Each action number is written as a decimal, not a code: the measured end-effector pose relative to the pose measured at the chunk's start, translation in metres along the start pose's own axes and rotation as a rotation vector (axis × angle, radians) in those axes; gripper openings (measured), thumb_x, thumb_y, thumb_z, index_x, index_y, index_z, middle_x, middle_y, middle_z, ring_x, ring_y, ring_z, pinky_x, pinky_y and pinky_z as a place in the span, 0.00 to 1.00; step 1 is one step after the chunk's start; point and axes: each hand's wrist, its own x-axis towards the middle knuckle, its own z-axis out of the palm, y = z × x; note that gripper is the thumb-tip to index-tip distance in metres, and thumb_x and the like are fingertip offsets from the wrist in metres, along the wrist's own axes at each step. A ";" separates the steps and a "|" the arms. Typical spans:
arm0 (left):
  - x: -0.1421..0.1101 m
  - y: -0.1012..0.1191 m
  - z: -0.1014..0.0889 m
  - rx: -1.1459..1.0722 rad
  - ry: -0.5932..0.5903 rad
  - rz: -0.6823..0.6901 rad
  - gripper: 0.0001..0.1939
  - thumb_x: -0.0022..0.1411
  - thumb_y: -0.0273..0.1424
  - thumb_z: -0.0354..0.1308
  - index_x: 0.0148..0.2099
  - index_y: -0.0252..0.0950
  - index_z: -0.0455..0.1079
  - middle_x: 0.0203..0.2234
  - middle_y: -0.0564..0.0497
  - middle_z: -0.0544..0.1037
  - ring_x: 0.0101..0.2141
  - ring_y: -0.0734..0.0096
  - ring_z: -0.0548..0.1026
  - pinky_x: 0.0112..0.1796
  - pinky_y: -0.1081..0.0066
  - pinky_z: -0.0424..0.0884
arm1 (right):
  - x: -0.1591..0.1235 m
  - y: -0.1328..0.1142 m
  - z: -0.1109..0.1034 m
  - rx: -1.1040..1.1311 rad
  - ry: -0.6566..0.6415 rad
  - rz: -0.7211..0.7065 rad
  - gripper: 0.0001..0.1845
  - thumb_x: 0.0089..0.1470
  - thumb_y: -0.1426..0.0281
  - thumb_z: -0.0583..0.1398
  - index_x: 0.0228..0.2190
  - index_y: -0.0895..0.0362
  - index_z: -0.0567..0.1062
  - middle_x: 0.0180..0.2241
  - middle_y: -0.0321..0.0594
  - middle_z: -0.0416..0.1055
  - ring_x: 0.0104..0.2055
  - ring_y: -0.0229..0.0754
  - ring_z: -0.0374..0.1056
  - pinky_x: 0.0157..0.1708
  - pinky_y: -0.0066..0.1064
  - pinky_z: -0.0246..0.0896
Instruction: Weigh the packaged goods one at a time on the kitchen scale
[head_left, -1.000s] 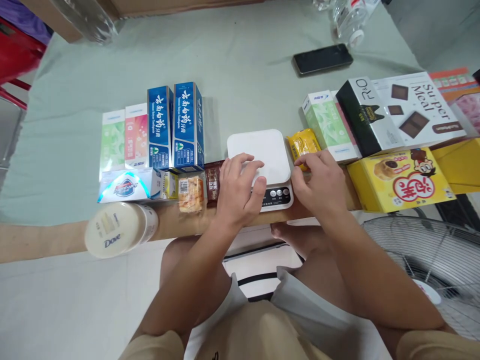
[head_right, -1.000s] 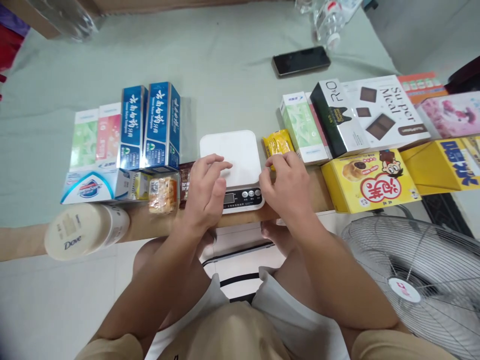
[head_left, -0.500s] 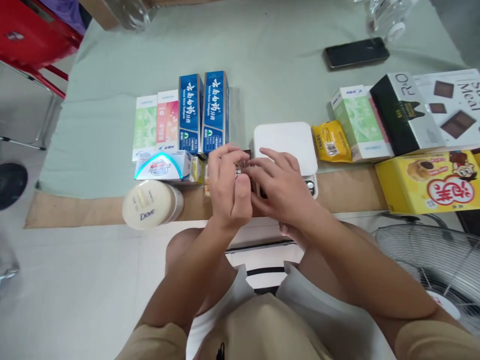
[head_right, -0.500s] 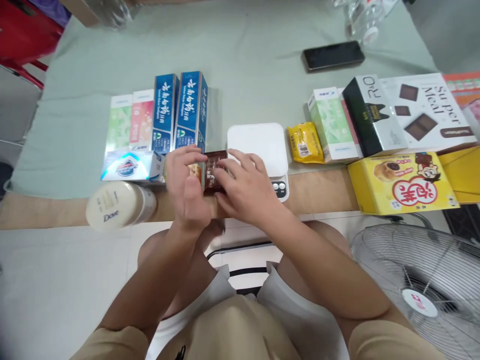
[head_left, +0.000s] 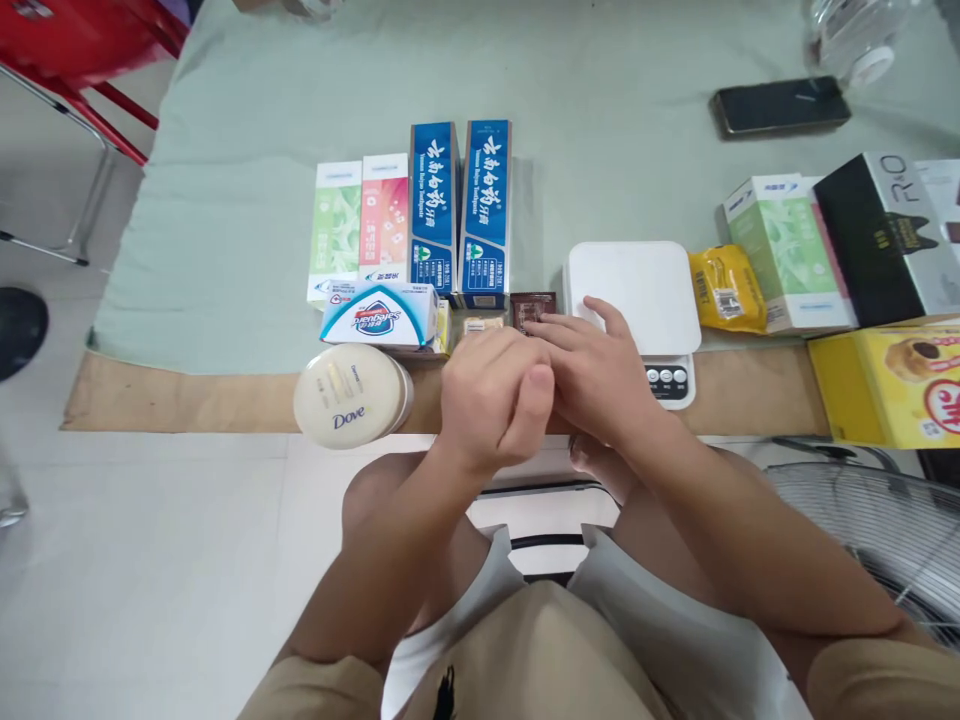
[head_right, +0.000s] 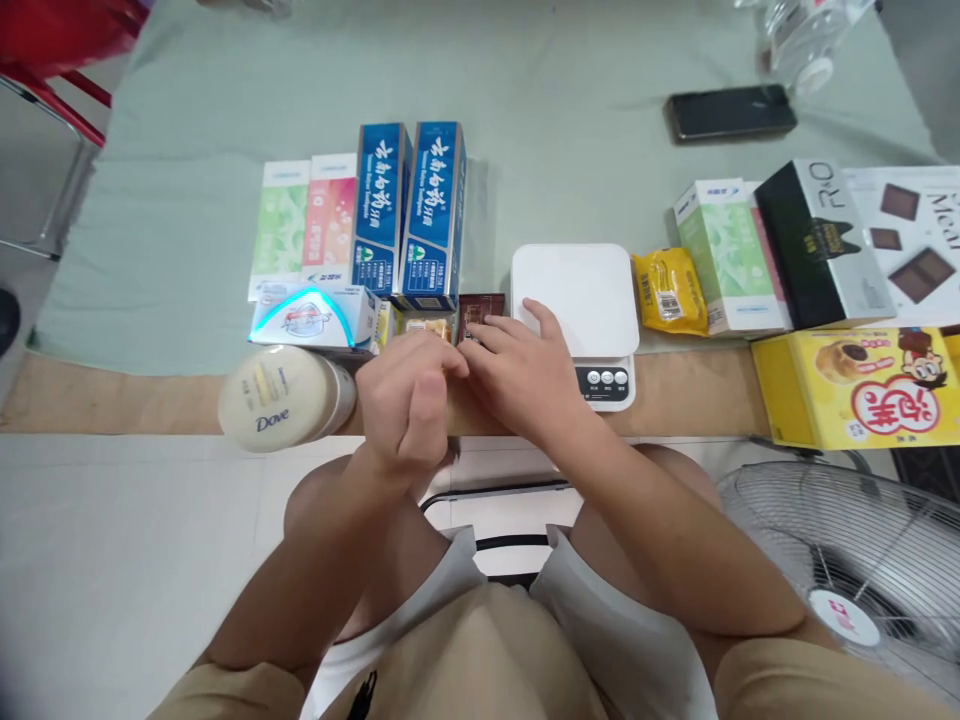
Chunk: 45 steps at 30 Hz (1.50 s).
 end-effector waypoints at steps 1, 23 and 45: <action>0.000 0.002 0.001 -0.020 0.028 0.017 0.24 0.78 0.38 0.39 0.30 0.39 0.65 0.23 0.49 0.74 0.28 0.65 0.71 0.34 0.61 0.65 | -0.001 0.000 0.000 0.019 0.069 -0.004 0.12 0.67 0.72 0.55 0.40 0.54 0.80 0.49 0.43 0.84 0.53 0.49 0.79 0.62 0.52 0.61; 0.015 0.019 0.055 -0.130 -0.103 0.118 0.18 0.75 0.33 0.42 0.31 0.40 0.64 0.23 0.51 0.73 0.27 0.66 0.69 0.34 0.61 0.64 | -0.059 0.071 -0.029 0.045 0.586 0.049 0.08 0.59 0.70 0.62 0.41 0.52 0.78 0.39 0.43 0.83 0.42 0.49 0.78 0.46 0.42 0.73; 0.016 0.019 0.083 0.019 -0.432 -0.026 0.26 0.77 0.45 0.39 0.61 0.37 0.70 0.64 0.40 0.75 0.68 0.51 0.67 0.69 0.46 0.53 | -0.063 0.091 -0.035 -0.062 0.419 0.428 0.16 0.66 0.68 0.57 0.48 0.55 0.82 0.64 0.55 0.71 0.65 0.55 0.70 0.59 0.48 0.71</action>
